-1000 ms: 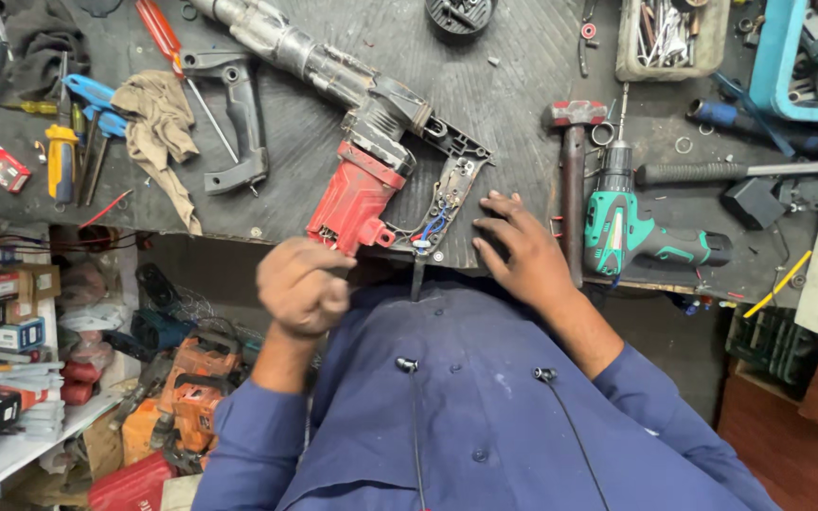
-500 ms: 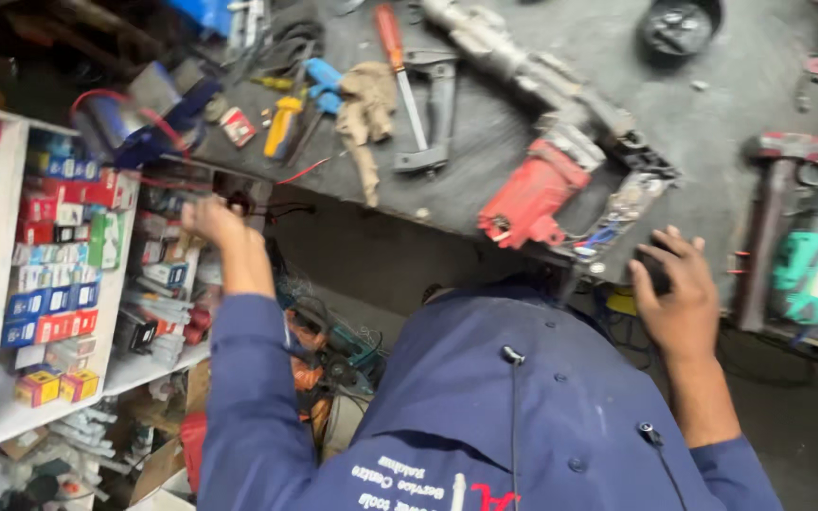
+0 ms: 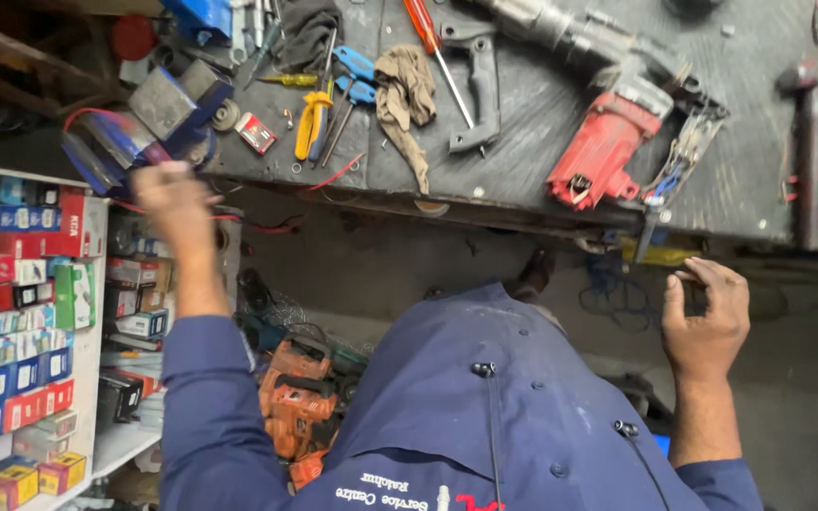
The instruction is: The person works on a disassembled red power tool on a cluttered workbench. They use a screwdriver to adjust internal components, connect red and blue wires to a test device, and use pliers to manipulate the wiring. The tool remains open on the bench throughout the clip.
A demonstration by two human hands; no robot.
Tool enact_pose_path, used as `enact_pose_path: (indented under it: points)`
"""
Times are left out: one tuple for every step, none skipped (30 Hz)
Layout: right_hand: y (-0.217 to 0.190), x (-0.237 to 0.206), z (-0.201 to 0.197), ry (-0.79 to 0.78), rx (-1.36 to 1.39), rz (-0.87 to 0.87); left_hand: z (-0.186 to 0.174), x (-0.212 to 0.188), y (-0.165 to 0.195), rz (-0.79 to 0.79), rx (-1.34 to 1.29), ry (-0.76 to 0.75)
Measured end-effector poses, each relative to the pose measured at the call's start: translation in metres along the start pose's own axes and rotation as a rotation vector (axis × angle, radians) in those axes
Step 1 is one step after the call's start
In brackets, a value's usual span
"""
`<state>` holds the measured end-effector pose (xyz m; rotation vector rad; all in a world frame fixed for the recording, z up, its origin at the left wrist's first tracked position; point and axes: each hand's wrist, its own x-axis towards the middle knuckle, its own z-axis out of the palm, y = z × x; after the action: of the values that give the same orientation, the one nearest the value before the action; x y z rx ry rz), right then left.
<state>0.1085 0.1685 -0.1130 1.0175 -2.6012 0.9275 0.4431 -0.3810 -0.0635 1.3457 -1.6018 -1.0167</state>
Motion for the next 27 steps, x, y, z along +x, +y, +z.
enact_pose_path:
  points:
    - [-0.008, -0.013, -0.002, 0.006, -0.017, 0.017, -0.021, 0.012, -0.003, 0.128, -0.227, 0.157]
    - [-0.015, -0.025, -0.004, 0.007, -0.033, 0.033, -0.048, 0.018, -0.009, 0.081, -0.258, 0.251]
    - [-0.023, -0.037, -0.004, 0.004, -0.044, 0.044, -0.075, 0.028, -0.015, 0.062, -0.27, 0.404]
    - [-0.03, -0.049, -0.004, -0.017, -0.028, 0.073, -0.101, 0.037, -0.023, 0.101, -0.389, 0.456]
    - [-0.038, -0.06, -0.005, -0.035, -0.01, 0.101, -0.122, 0.043, -0.032, 0.144, -0.508, 0.511]
    - [-0.044, -0.067, -0.003, -0.04, 0.014, 0.127, -0.138, 0.047, -0.041, 0.095, -0.555, 0.515]
    - [-0.049, -0.071, -0.001, -0.052, -0.009, 0.093, -0.149, 0.05, -0.047, 0.053, -0.612, 0.518]
    - [-0.054, -0.075, -0.002, -0.061, -0.04, 0.064, -0.153, 0.051, -0.049, 0.008, -0.672, 0.513]
    - [-0.059, -0.077, -0.004, -0.071, -0.074, 0.038, -0.153, 0.051, -0.052, 0.001, -0.586, 0.437]
    - [-0.064, -0.08, -0.005, -0.081, -0.054, 0.065, -0.151, 0.049, -0.055, -0.01, -0.494, 0.363]
    - [-0.068, -0.081, -0.007, -0.097, -0.031, 0.089, -0.146, 0.047, -0.056, -0.023, -0.397, 0.295]
    - [-0.072, -0.08, -0.008, -0.111, -0.005, 0.106, -0.141, 0.045, -0.052, 0.023, -0.238, 0.184]
    - [-0.075, -0.079, -0.009, -0.116, -0.009, 0.096, -0.135, 0.044, -0.045, 0.074, -0.079, 0.078]
    - [-0.078, -0.078, -0.01, -0.122, -0.013, 0.086, -0.129, 0.044, -0.036, 0.123, 0.081, -0.028]
    - [-0.081, -0.078, -0.01, -0.127, -0.021, 0.081, -0.125, 0.045, -0.027, 0.161, 0.054, -0.031]
    - [-0.083, -0.077, -0.012, -0.125, -0.038, 0.062, -0.118, 0.049, -0.017, 0.201, 0.024, -0.037]
    - [-0.085, -0.077, -0.013, -0.123, -0.053, 0.042, -0.113, 0.054, -0.009, 0.244, -0.006, -0.041]
    - [-0.087, -0.077, -0.012, -0.122, -0.067, 0.022, -0.111, 0.06, -0.002, 0.199, -0.071, -0.036]
    - [-0.088, -0.078, -0.013, -0.126, -0.064, 0.026, -0.112, 0.068, 0.003, 0.151, -0.133, -0.032]
    - [-0.088, -0.079, -0.013, -0.135, -0.061, 0.03, -0.113, 0.076, 0.004, 0.099, -0.191, -0.027]
    - [-0.088, -0.08, -0.013, -0.149, -0.056, 0.035, -0.114, 0.083, 0.002, -0.091, -0.333, 0.088]
    - [-0.088, -0.084, -0.014, -0.156, -0.059, 0.034, -0.122, 0.09, 0.0, -0.281, -0.47, 0.209]
    - [-0.087, -0.088, -0.014, -0.161, -0.06, 0.033, -0.128, 0.095, -0.005, -0.468, -0.604, 0.334]
    - [-0.086, -0.09, -0.013, -0.156, -0.061, 0.03, -0.134, 0.095, -0.013, -0.538, -0.665, 0.31]
    - [-0.084, -0.094, -0.011, -0.155, -0.071, 0.043, -0.139, 0.094, -0.021, -0.603, -0.729, 0.282]
    - [-0.083, -0.1, -0.011, -0.154, -0.082, 0.058, -0.14, 0.087, -0.031, -0.57, -0.724, 0.269]
    - [-0.082, -0.105, -0.01, -0.152, -0.095, 0.076, -0.142, 0.077, -0.042, -0.538, -0.717, 0.251]
